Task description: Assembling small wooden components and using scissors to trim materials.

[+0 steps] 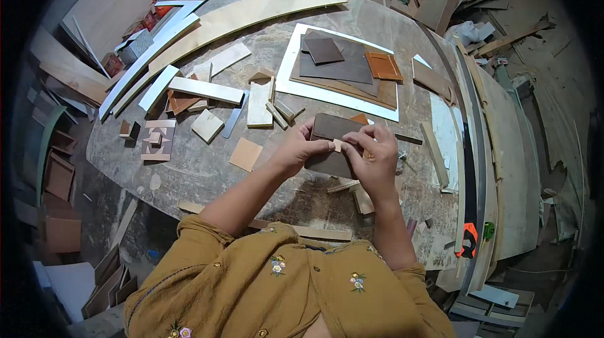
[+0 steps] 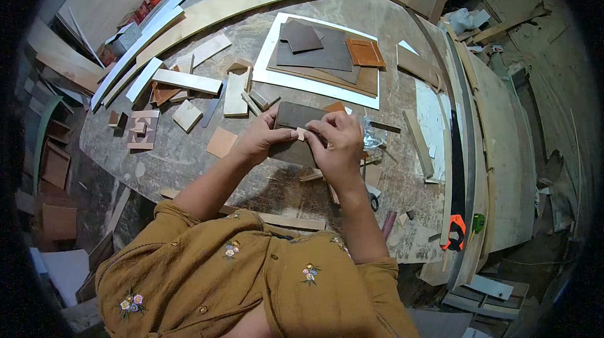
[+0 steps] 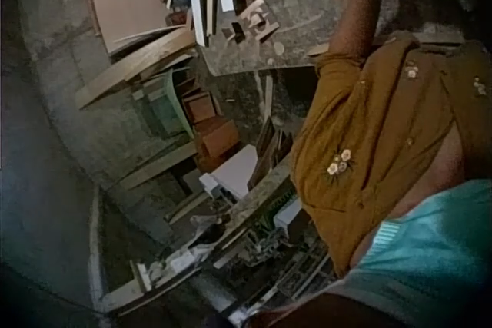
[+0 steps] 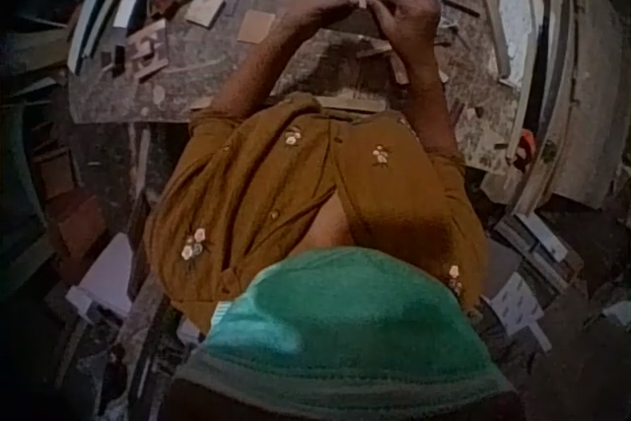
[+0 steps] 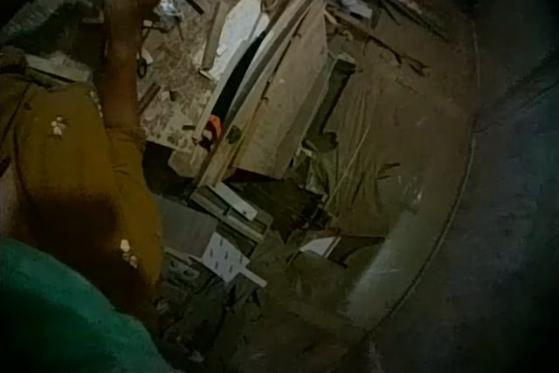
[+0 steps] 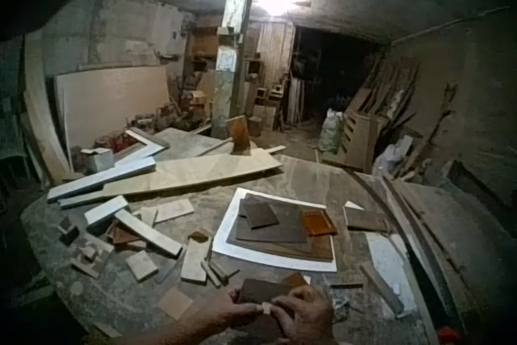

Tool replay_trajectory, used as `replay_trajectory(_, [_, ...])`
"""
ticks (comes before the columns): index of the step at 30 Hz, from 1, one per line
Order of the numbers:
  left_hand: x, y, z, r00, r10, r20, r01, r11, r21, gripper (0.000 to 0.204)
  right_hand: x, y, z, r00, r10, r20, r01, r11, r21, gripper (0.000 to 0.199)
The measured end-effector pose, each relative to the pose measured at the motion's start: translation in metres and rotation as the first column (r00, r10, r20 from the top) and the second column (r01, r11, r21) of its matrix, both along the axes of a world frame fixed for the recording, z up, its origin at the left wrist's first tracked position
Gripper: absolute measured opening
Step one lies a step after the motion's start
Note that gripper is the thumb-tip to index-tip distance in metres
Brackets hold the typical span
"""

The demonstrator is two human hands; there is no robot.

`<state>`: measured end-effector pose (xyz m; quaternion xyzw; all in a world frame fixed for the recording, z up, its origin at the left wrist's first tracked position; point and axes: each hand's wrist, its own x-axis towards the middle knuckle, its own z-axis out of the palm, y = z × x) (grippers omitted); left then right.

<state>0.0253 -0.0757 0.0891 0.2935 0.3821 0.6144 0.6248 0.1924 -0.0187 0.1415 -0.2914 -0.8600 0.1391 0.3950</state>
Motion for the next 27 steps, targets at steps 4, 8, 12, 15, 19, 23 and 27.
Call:
replay_trajectory(4, [0.003, 0.000, -0.003, 0.998, 0.067, -0.008, -0.066, 0.998, 0.016, 0.038, 0.003, -0.003, -0.008, 0.999, -0.042, -0.011, 0.042, 0.999, -0.007, 0.013])
replay_trajectory(8, [0.005, -0.002, -0.007, 0.997, 0.078, 0.001, -0.078, 0.997, 0.015, 0.037, 0.001, -0.007, -0.011, 0.999, -0.024, 0.036, 0.024, 1.000, 0.011, 0.018])
replay_trajectory(12, [0.004, -0.003, -0.006, 0.999, 0.048, 0.001, -0.048, 0.998, 0.041, 0.036, 0.002, -0.007, -0.010, 1.000, -0.011, 0.024, 0.011, 1.000, 0.007, 0.017])
replay_trajectory(15, [0.004, -0.003, -0.004, 0.999, 0.040, -0.010, -0.039, 0.999, 0.031, 0.037, 0.002, -0.008, -0.006, 0.999, -0.013, 0.030, 0.013, 1.000, 0.010, 0.017])
replay_trajectory(19, [0.005, -0.004, -0.003, 0.999, 0.048, -0.010, -0.048, 0.998, 0.040, 0.036, 0.003, -0.011, -0.002, 0.997, -0.027, 0.068, 0.024, 0.999, 0.039, 0.017])
replay_trajectory(23, [0.007, -0.005, -0.006, 0.997, 0.066, -0.047, -0.064, 0.997, 0.047, 0.035, 0.005, -0.011, -0.002, 0.997, -0.025, 0.079, 0.019, 0.996, 0.083, 0.015])
replay_trajectory(27, [0.007, -0.005, -0.006, 0.997, 0.047, -0.068, -0.044, 0.998, 0.054, 0.034, 0.006, -0.014, -0.003, 0.997, -0.032, 0.073, 0.029, 0.998, 0.048, 0.016])
